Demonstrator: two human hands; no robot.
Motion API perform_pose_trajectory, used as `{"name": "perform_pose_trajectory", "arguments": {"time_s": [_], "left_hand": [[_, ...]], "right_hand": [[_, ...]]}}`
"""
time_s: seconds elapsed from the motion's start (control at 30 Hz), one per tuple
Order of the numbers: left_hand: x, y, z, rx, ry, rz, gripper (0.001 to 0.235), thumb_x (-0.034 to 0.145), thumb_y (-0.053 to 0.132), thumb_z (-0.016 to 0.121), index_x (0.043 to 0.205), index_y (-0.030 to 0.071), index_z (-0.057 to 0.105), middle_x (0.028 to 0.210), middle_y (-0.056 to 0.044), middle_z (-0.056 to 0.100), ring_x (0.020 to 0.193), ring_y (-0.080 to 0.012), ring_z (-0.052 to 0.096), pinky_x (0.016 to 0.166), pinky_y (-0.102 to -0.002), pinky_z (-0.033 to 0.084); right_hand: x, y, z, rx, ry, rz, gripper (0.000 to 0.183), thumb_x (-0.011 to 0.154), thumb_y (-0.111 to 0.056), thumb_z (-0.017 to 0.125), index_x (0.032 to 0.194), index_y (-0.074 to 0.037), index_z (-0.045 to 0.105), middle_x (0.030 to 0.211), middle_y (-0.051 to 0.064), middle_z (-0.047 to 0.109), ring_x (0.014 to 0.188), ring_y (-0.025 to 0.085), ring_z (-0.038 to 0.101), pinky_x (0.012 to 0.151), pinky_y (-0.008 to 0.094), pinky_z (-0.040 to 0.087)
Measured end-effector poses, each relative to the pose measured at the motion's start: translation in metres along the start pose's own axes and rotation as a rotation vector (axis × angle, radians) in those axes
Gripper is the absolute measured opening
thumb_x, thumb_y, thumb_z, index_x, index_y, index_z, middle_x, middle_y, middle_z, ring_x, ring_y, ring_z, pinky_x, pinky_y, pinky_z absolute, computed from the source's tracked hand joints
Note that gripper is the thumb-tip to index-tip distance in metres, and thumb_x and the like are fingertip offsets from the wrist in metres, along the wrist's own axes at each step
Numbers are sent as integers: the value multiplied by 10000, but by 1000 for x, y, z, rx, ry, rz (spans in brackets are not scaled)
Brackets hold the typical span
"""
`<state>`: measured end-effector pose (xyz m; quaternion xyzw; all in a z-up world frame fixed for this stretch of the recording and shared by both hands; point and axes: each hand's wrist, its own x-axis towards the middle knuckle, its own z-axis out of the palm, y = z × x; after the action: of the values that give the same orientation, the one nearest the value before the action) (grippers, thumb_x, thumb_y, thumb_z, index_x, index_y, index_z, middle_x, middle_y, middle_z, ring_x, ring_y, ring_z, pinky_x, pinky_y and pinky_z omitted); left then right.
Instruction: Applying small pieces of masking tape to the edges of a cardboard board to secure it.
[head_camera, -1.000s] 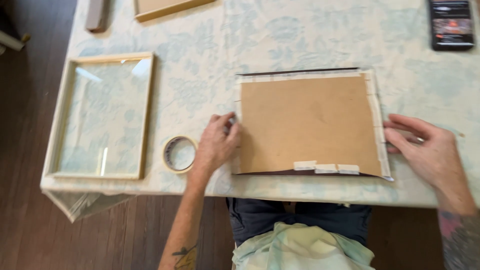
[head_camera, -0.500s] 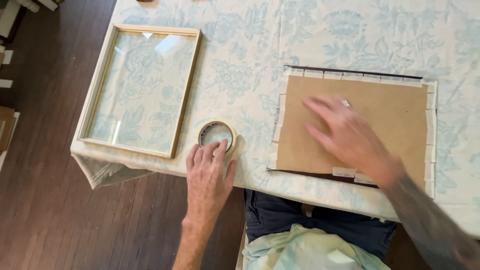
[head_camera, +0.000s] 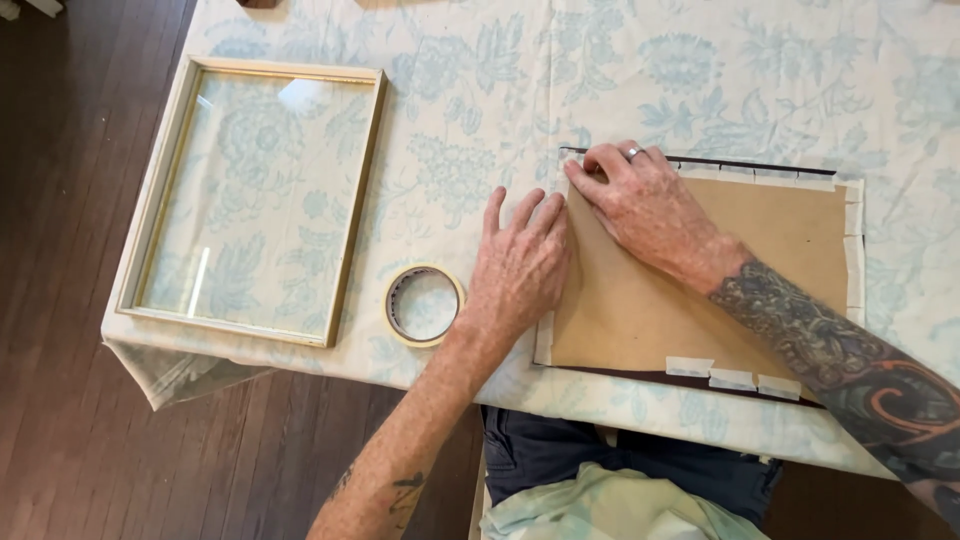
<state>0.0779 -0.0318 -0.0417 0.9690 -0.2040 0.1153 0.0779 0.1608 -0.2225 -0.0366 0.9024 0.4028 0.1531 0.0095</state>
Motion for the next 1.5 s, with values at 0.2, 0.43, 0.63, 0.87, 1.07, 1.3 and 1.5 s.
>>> {"name": "perform_pose_trajectory", "arguments": {"time_s": [0.2, 0.43, 0.63, 0.87, 1.07, 1.3, 1.5], "left_hand": [[-8, 0, 8, -53, 33, -13, 519, 916, 236, 600, 1400, 50, 603, 1440, -87, 573, 1356, -249, 534, 1195, -560, 315], [-10, -3, 5, -27, 63, -6, 531, 924, 284, 649, 1410, 76, 596, 1448, -68, 562, 1340, -253, 534, 1184, -555, 333], [-13, -4, 6, -34, 99, 8, 521, 912, 268, 677, 1393, 78, 610, 1437, -72, 563, 1347, -267, 524, 1175, -552, 348], [-13, -8, -22, -253, 51, -39, 536, 939, 214, 693, 1433, 42, 574, 1474, -125, 550, 1398, -304, 491, 1210, -562, 310], [-39, -17, -36, -351, 67, -36, 503, 902, 129, 745, 1380, 80, 598, 1385, -97, 602, 1349, -271, 561, 1222, -513, 336], [-66, 16, -40, -176, 65, 37, 310, 869, 215, 727, 1160, 108, 738, 1218, -65, 696, 1255, -231, 612, 1189, -540, 348], [-69, 32, -19, -24, 132, 28, 381, 875, 252, 682, 1189, 41, 727, 1203, -85, 660, 1242, -239, 598, 1201, -571, 340]], "right_hand": [[-6, 24, 22, 461, -92, 207, 476, 940, -38, 577, 1391, -172, 644, 1206, 96, 649, 1181, 335, 643, 942, 515, 513], [-1, 6, -15, 37, -83, 49, 325, 993, -179, 644, 1308, -232, 703, 1252, 42, 600, 1202, 238, 651, 1006, 442, 510], [-1, -4, -12, 74, -57, 56, 301, 992, -194, 626, 1284, -237, 682, 1165, 28, 585, 1131, 242, 643, 939, 442, 514], [-7, 8, -17, 297, -167, 127, 215, 1001, -177, 624, 1181, -239, 724, 1176, 21, 621, 1149, 246, 653, 964, 457, 507], [-13, -9, -28, 234, -195, 86, 377, 942, -119, 657, 1302, -231, 685, 1220, 63, 595, 1192, 271, 620, 974, 484, 512], [-30, -29, -40, 134, -163, -26, 280, 1005, -191, 596, 1258, -262, 693, 1204, 34, 579, 1197, 220, 589, 954, 433, 510], [-45, -42, -44, 32, -66, -162, 226, 1000, -192, 551, 1184, -242, 672, 1149, -6, 568, 1177, 203, 606, 956, 382, 469]]}}
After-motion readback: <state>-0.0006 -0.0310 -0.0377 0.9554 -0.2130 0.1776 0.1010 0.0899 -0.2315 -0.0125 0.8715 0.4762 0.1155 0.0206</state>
